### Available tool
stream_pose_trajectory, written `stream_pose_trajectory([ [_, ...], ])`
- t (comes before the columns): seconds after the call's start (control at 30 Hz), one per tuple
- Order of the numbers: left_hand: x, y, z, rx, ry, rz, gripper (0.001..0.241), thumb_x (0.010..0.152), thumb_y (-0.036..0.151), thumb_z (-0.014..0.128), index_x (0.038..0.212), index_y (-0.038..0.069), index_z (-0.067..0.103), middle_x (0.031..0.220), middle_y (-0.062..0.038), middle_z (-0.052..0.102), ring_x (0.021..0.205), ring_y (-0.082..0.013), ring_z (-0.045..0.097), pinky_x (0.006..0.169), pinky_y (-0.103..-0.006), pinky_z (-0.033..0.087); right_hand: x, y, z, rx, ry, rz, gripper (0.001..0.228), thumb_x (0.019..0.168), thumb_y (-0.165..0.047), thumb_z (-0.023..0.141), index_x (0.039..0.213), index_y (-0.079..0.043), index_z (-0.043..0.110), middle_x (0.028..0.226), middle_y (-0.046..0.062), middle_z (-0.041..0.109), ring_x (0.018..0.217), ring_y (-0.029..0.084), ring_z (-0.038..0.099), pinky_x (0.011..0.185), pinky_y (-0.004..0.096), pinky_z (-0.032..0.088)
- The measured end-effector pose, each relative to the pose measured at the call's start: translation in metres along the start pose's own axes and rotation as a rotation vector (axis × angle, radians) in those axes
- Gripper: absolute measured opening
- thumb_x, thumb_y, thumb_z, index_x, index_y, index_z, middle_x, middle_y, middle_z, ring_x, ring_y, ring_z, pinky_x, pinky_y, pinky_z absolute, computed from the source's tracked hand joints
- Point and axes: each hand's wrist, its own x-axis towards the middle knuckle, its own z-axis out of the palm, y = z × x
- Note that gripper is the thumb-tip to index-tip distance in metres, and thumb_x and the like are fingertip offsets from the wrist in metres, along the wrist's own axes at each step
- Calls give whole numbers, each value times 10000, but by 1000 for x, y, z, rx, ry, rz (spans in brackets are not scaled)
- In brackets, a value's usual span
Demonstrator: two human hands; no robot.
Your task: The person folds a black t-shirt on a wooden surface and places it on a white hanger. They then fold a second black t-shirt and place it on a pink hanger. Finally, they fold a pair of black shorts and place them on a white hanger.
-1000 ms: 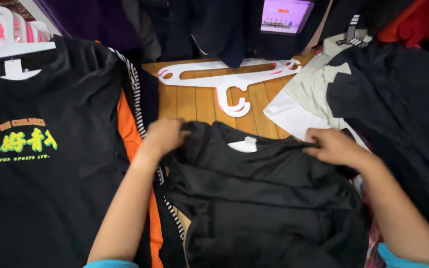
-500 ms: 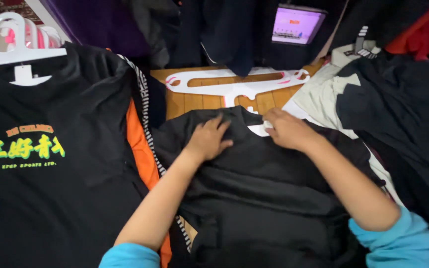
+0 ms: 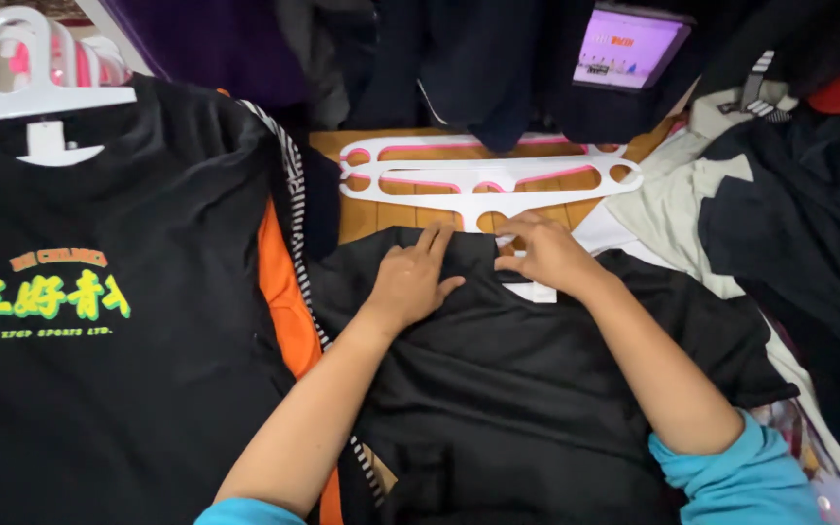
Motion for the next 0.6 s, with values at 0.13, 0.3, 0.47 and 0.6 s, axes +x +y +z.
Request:
stream_pose_trajectory([
  [0.13, 3, -5, -10, -130, -135, -2, 572, 974, 444, 639, 1402, 75, 551, 1248, -145, 682, 1108, -365, 705, 977, -456, 515, -6, -21, -8, 108, -46, -65, 286, 923, -218, 748, 1149, -43, 737, 1152, 220, 718, 1085, 457, 681, 952, 533, 547],
  [0.3, -5, -5, -30, -247, -159, -8, 538, 903, 439, 715, 1295, 79, 643, 1158, -166, 744, 1117, -384, 704, 952, -504, 547, -6, 3, -8, 97, -15, -58, 274, 931, -164, 703, 1181, -54, 726, 1212, 195, 707, 1060, 420, 699, 924, 508, 569],
  [0.47, -1, -6, -18, -188, -39, 48, 496, 920, 392, 710, 1296, 74, 648, 1173, -127, 709, 1135, -343, 678, 952, -436, 529, -7, -4, 1, -85, 5, -117, 382, 836, -318, 821, 1149, -111, 753, 1208, 108, 687, 1144, 369, 662, 982, 456, 540],
  [0.6, 0, -8, -13, -139, -12, 59, 522, 941, 386, 679, 1377, 108, 606, 1287, -87, 637, 1210, -310, 608, 960, -414, 503, -1, 15, 15, -238, 112, -103, 168, 931, -280, 727, 1056, -169, 740, 1107, 34, 682, 1083, 284, 669, 939, 402, 541],
])
